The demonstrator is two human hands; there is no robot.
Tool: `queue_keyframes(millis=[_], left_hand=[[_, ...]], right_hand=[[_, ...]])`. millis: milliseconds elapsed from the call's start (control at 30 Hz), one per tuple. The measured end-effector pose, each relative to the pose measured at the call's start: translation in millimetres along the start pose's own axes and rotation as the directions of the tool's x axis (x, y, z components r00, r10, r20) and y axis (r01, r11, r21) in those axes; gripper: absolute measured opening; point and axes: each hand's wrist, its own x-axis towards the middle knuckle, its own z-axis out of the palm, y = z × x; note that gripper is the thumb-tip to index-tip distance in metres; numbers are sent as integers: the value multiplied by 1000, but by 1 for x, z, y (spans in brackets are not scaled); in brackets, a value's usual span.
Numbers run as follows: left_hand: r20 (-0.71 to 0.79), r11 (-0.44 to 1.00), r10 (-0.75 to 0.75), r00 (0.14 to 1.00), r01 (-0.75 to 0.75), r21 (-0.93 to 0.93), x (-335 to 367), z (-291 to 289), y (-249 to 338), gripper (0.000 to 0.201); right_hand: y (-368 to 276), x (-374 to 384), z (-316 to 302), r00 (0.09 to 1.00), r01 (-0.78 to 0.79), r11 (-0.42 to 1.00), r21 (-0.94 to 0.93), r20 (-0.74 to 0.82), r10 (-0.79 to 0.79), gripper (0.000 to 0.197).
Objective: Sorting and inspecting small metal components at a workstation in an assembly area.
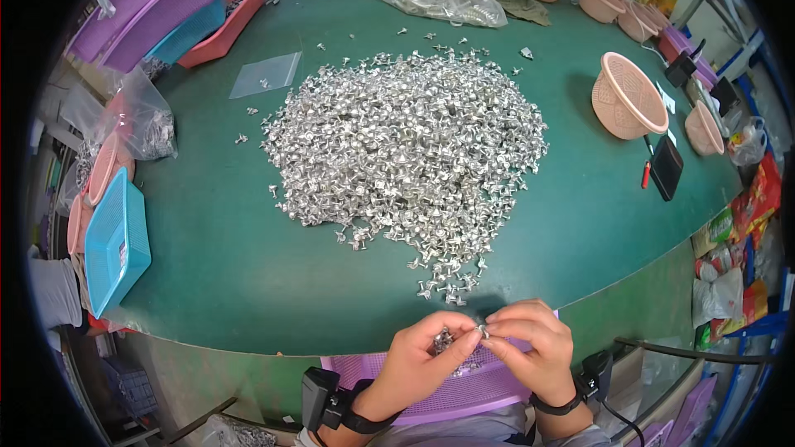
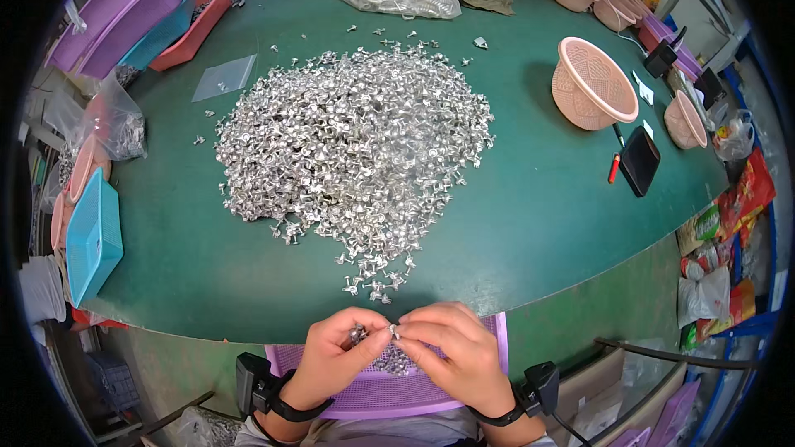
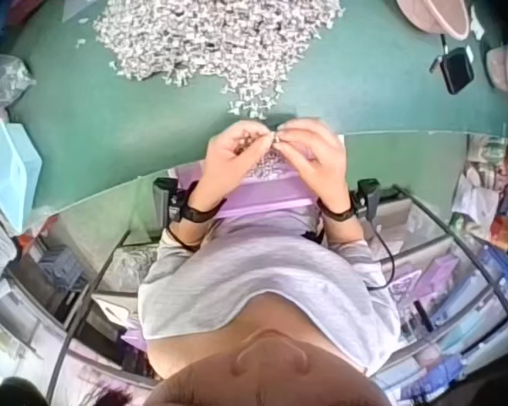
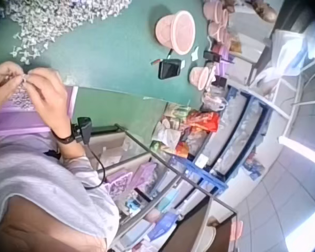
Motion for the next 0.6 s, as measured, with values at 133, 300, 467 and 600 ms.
queue_keyframes(millis=[133,300,467,600], left_hand=[[-3,999,29,1000,-29,21,-2,0,3,11],[-3,1000,14,1000,-14,1,-3,-1,5,9],[13,1000,-2,1000,2,4,-3,-3,5,9],[23,999,-6,1000,8,-51,-3,-2,6,9]], right_hand=[[-6,0,-1,999,-49,991,121,-11,51,16],[-4,-2,-1,993,-117,964,239,-3,121,16],[-4,-1,-1,996,-85,975,207,-15,90,17],[-4,-2,-1,996,-84,972,218,-21,90,16]])
